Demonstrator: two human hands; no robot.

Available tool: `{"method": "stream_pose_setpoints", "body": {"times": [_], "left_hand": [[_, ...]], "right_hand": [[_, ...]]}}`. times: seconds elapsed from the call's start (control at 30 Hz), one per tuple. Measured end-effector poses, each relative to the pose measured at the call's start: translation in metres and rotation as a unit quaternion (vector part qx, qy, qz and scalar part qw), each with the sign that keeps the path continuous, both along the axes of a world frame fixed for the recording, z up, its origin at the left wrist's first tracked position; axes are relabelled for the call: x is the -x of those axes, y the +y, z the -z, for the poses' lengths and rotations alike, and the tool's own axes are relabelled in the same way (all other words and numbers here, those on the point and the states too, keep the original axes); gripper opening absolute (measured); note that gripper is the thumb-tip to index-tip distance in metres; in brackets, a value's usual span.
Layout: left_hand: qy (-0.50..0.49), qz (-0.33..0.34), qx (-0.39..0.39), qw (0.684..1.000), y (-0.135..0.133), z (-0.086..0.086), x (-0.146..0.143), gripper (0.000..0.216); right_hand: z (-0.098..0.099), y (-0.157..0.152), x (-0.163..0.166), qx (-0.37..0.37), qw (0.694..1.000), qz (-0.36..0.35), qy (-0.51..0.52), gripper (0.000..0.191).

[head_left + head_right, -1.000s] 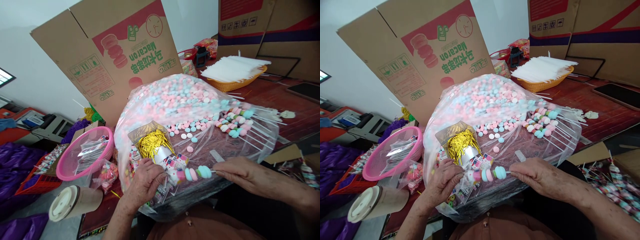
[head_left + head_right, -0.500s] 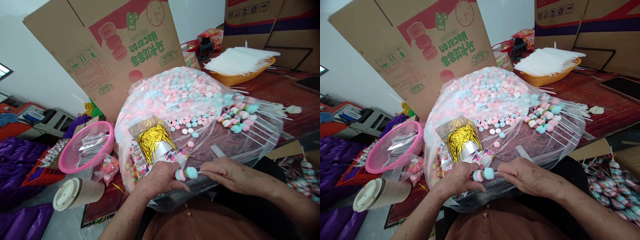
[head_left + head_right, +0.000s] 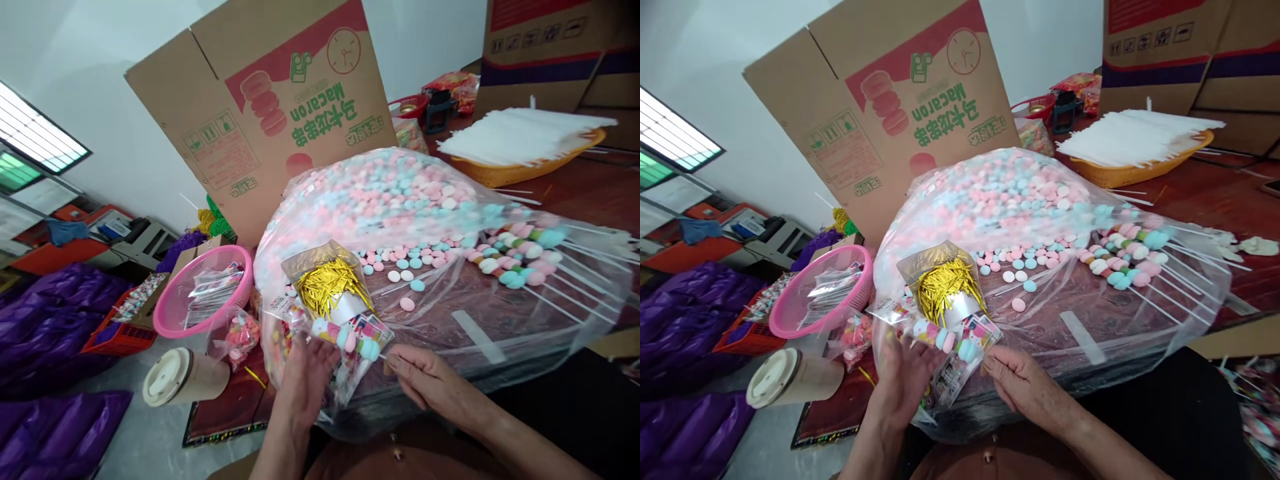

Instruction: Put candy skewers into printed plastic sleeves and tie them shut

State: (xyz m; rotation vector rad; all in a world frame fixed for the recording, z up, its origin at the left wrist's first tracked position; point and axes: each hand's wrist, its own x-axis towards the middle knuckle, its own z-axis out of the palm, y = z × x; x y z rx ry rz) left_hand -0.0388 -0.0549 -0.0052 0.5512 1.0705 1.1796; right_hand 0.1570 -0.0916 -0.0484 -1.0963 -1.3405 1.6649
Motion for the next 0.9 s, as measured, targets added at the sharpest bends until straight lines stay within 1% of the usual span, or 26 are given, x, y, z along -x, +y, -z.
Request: {"method": "stream_pose_setpoints", "body": {"times": [0.03, 0.07, 0.1, 0.17, 0.2, 0.27, 0.3, 0.33, 0.4, 0.5, 0.57, 0.63, 0.67, 0.7, 0.73, 0.77, 0.83, 0.87, 0.9], "left_hand": [[-0.061, -0.018, -0.011, 0.998, 0.007, 0.001, -0.004, 0.053], [-0.104, -0.043, -0.020, 0.993, 0.014, 0.001, -0.009, 0.050], [-0.133, -0.063, -0.012, 0.989, 0.021, 0.002, -0.014, 0.043], [-0.168, -0.087, 0.011, 0.982, 0.030, 0.006, -0.025, 0.028], [-0.179, -0.091, 0.028, 0.979, 0.032, 0.010, -0.031, 0.026], [-0.195, -0.087, 0.054, 0.975, 0.030, 0.023, -0.041, 0.031], [-0.201, -0.080, 0.061, 0.974, 0.027, 0.029, -0.044, 0.034], [-0.204, -0.069, 0.067, 0.974, 0.025, 0.034, -0.044, 0.036], [-0.202, -0.044, 0.069, 0.976, 0.024, 0.040, -0.038, 0.038], [-0.200, -0.034, 0.039, 0.978, 0.032, 0.034, -0.015, 0.042], [-0.198, -0.046, 0.023, 0.979, 0.041, 0.025, 0.001, 0.038], [-0.190, -0.063, 0.030, 0.979, 0.049, 0.017, 0.010, 0.025], [-0.189, -0.072, 0.038, 0.979, 0.052, 0.014, 0.013, 0.018], [-0.191, -0.086, 0.047, 0.977, 0.054, 0.012, 0.013, 0.016], [-0.197, -0.100, 0.059, 0.974, 0.055, 0.011, 0.013, 0.018], [-0.205, -0.115, 0.073, 0.969, 0.056, 0.010, 0.012, 0.023], [-0.214, -0.137, 0.101, 0.962, 0.055, 0.010, 0.008, 0.030], [-0.214, -0.142, 0.110, 0.960, 0.054, 0.011, 0.006, 0.032], [-0.213, -0.144, 0.113, 0.960, 0.052, 0.012, 0.003, 0.033]], "right_hand": [[-0.001, -0.002, 0.006, 0.004, 1.000, -0.014, 0.001, 0.047], [-0.002, -0.003, 0.013, 0.005, 1.000, -0.026, -0.002, 0.047], [-0.002, -0.004, 0.020, -0.003, 1.000, -0.029, -0.013, 0.047], [0.001, -0.005, 0.033, -0.058, 0.996, 0.000, -0.067, 0.045], [0.003, -0.004, 0.039, -0.101, 0.989, 0.027, -0.104, 0.044], [0.010, 0.001, 0.047, -0.182, 0.966, 0.080, -0.167, 0.040], [0.014, 0.004, 0.050, -0.207, 0.956, 0.096, -0.183, 0.038], [0.017, 0.007, 0.051, -0.217, 0.953, 0.104, -0.187, 0.035], [0.022, 0.013, 0.051, -0.206, 0.958, 0.100, -0.173, 0.033], [0.023, 0.019, 0.046, -0.161, 0.974, 0.081, -0.138, 0.036], [0.018, 0.020, 0.043, -0.148, 0.979, 0.060, -0.128, 0.038], [0.014, 0.019, 0.040, -0.166, 0.975, 0.035, -0.145, 0.039], [0.012, 0.018, 0.038, -0.191, 0.966, 0.026, -0.170, 0.039], [0.012, 0.017, 0.037, -0.231, 0.951, 0.024, -0.205, 0.037], [0.012, 0.017, 0.035, -0.283, 0.926, 0.030, -0.248, 0.035], [0.013, 0.016, 0.033, -0.341, 0.893, 0.043, -0.292, 0.032], [0.016, 0.016, 0.030, -0.449, 0.814, 0.077, -0.360, 0.027], [0.017, 0.016, 0.030, -0.489, 0.783, 0.091, -0.373, 0.026], [0.018, 0.016, 0.029, -0.518, 0.762, 0.101, -0.375, 0.025]]}}
